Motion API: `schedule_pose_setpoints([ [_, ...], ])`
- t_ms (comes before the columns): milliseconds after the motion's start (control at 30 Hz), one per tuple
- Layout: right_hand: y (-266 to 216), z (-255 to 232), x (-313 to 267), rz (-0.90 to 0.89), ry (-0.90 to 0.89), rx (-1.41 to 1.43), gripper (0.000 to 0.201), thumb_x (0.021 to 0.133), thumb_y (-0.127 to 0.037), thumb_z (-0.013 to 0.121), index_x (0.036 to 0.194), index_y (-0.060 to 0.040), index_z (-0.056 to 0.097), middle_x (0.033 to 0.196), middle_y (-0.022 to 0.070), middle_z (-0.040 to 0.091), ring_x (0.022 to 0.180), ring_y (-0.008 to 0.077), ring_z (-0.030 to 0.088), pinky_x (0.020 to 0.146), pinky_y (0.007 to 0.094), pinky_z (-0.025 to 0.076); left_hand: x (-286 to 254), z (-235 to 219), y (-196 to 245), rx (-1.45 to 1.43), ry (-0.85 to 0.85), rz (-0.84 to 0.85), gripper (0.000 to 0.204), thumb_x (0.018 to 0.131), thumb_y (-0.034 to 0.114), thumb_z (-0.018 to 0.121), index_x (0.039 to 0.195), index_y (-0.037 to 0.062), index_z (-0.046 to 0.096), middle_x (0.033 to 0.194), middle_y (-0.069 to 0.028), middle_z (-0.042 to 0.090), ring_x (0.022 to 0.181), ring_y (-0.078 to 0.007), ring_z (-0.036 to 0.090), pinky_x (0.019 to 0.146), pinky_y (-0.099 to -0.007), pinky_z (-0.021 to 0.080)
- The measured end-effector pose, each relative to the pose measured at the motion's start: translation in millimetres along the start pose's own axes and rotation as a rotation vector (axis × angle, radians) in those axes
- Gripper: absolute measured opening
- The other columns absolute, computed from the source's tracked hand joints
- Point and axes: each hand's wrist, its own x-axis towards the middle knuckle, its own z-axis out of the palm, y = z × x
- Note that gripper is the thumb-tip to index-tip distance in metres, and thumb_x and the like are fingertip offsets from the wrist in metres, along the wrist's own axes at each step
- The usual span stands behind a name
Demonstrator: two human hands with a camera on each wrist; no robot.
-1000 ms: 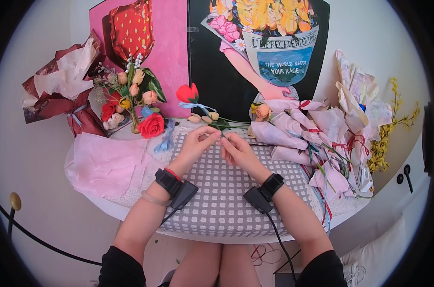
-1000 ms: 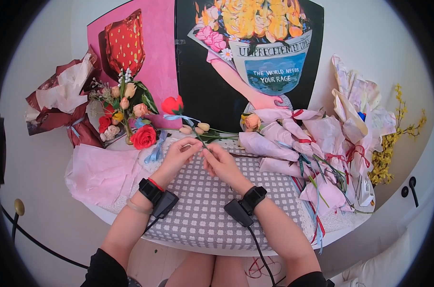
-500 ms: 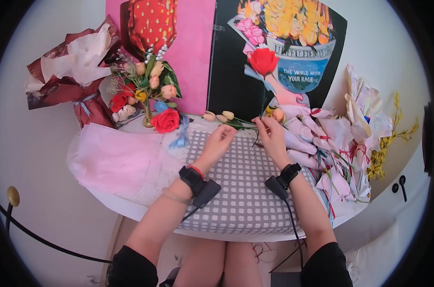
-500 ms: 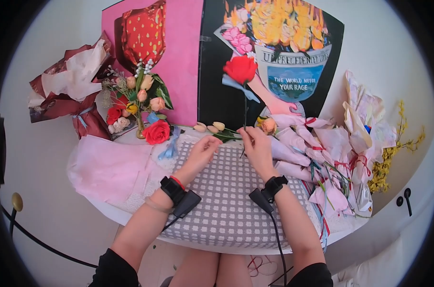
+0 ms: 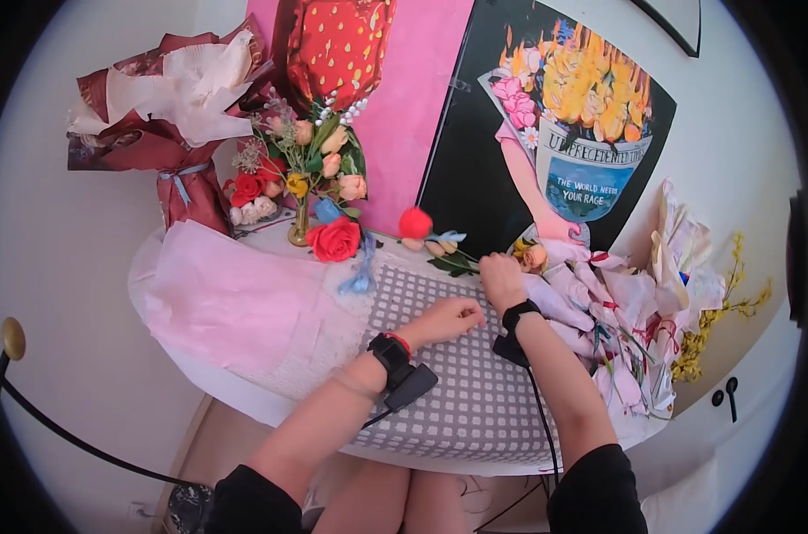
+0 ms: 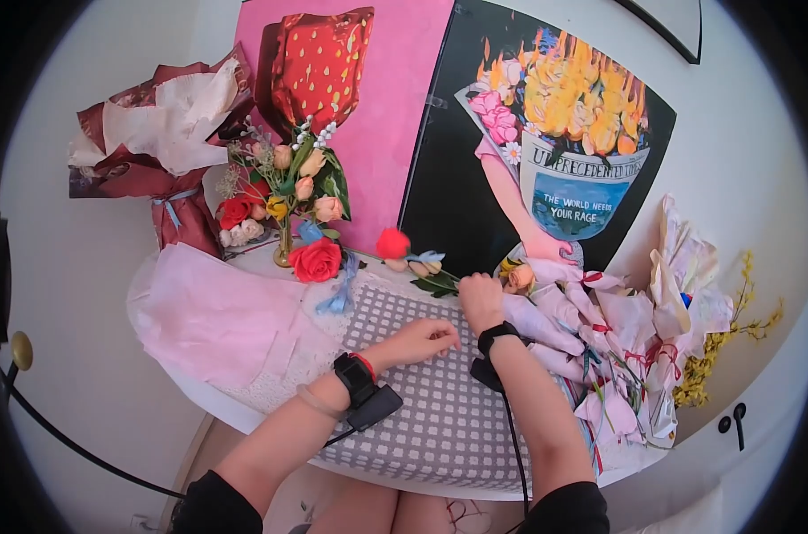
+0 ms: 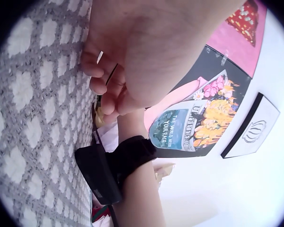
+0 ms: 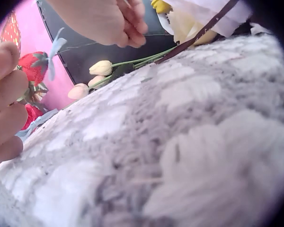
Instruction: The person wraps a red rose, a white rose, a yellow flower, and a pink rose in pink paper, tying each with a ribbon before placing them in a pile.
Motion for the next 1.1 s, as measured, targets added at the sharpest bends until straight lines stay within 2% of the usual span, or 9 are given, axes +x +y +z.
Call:
schedule_pose_setpoints([
  [33, -2, -1, -1, 0.043, -0.155, 0.033, 0.006, 0.072, -0.009, 0.056, 0.077, -0.0048, 0.057, 0.075, 0.009, 0.059, 0.078, 0.0255, 0.062, 0.064, 0.0356, 0.05, 1, 0, -1, 0.005, 0.004, 0.022, 0.018, 0.087, 0.019, 0.05, 0.088, 0.0059, 0.061, 0.07, -0.0009, 0.058, 0.062, -0.0076, 0.053, 0.054, -0.0227, 0.043],
  [167, -6, 5, -4, 0.181, -0.079, 0.175, 0.011, 0.074, -0.009, 0.057, 0.084, -0.0028, 0.057, 0.077, 0.0102, 0.059, 0.077, 0.0274, 0.063, 0.065, 0.0381, 0.051, 2, 1, -3, 0.03, -0.005, 0.05, 0.017, 0.087, 0.019, 0.05, 0.088, 0.0063, 0.061, 0.071, -0.0005, 0.057, 0.061, -0.0066, 0.052, 0.053, -0.0217, 0.042],
  [267, -14, -10, -8, -0.168, -0.006, 0.321, 0.014, 0.073, -0.014, 0.059, 0.085, -0.005, 0.059, 0.081, 0.0111, 0.059, 0.077, 0.0263, 0.062, 0.066, 0.0343, 0.051, 1, 3, -1, 0.009, 0.006, 0.046, 0.017, 0.084, 0.018, 0.051, 0.084, 0.0065, 0.062, 0.067, -0.0034, 0.06, 0.061, -0.012, 0.057, 0.057, -0.0266, 0.044],
  [533, -19, -7, 4, -0.293, -0.007, 0.475, 0.009, 0.072, -0.013, 0.061, 0.077, -0.0061, 0.063, 0.079, 0.0102, 0.059, 0.076, 0.0251, 0.062, 0.065, 0.0352, 0.05, 4, 3, -8, -0.036, -0.039, 0.022, 0.018, 0.086, 0.02, 0.049, 0.086, 0.0067, 0.062, 0.066, -0.0008, 0.057, 0.059, -0.0079, 0.052, 0.052, -0.0225, 0.041],
  [600, -19, -3, 5, -0.082, 0.11, 0.391, 0.008, 0.072, -0.012, 0.06, 0.074, -0.0057, 0.064, 0.077, 0.0104, 0.06, 0.075, 0.0253, 0.062, 0.065, 0.0353, 0.05, 4, 2, -5, -0.025, -0.058, 0.014, 0.018, 0.088, 0.02, 0.048, 0.089, 0.0064, 0.061, 0.067, 0.0003, 0.055, 0.058, -0.006, 0.049, 0.051, -0.0206, 0.04],
  [900, -13, 9, 4, 0.143, 0.033, 0.205, 0.008, 0.071, -0.009, 0.058, 0.069, -0.0083, 0.066, 0.073, 0.0108, 0.064, 0.075, 0.0227, 0.063, 0.065, 0.035, 0.05, 5, 3, -7, -0.093, -0.129, -0.023, 0.02, 0.089, 0.022, 0.048, 0.089, 0.0068, 0.061, 0.067, 0.001, 0.053, 0.056, -0.0054, 0.047, 0.049, -0.0198, 0.038],
  [933, -12, 9, 3, 0.12, -0.056, 0.223, 0.015, 0.071, -0.01, 0.058, 0.084, -0.0065, 0.064, 0.077, 0.0106, 0.064, 0.079, 0.0246, 0.062, 0.066, 0.0361, 0.05, 5, 1, -7, -0.115, -0.12, -0.038, 0.021, 0.09, 0.022, 0.047, 0.09, 0.0069, 0.061, 0.067, 0.0014, 0.053, 0.056, -0.005, 0.046, 0.049, -0.0191, 0.038],
  [967, -14, 11, -2, 0.145, -0.059, 0.227, 0.015, 0.071, -0.01, 0.058, 0.084, -0.0065, 0.064, 0.077, 0.0106, 0.064, 0.079, 0.0246, 0.062, 0.066, 0.0361, 0.05, 4, -1, -6, -0.135, -0.11, -0.054, 0.021, 0.09, 0.023, 0.047, 0.09, 0.007, 0.061, 0.067, 0.0019, 0.052, 0.056, -0.0046, 0.045, 0.049, -0.0185, 0.037],
  [1100, -25, 18, -17, 0.063, 0.024, 0.433, 0.049, 0.074, -0.015, 0.058, 0.119, -0.0007, 0.045, 0.094, 0.0144, 0.062, 0.093, 0.0284, 0.057, 0.072, 0.0387, 0.048, 3, -4, -3, -0.112, -0.122, -0.061, 0.022, 0.091, 0.023, 0.047, 0.091, 0.0069, 0.061, 0.067, 0.0028, 0.051, 0.056, -0.004, 0.044, 0.05, -0.0171, 0.036],
])
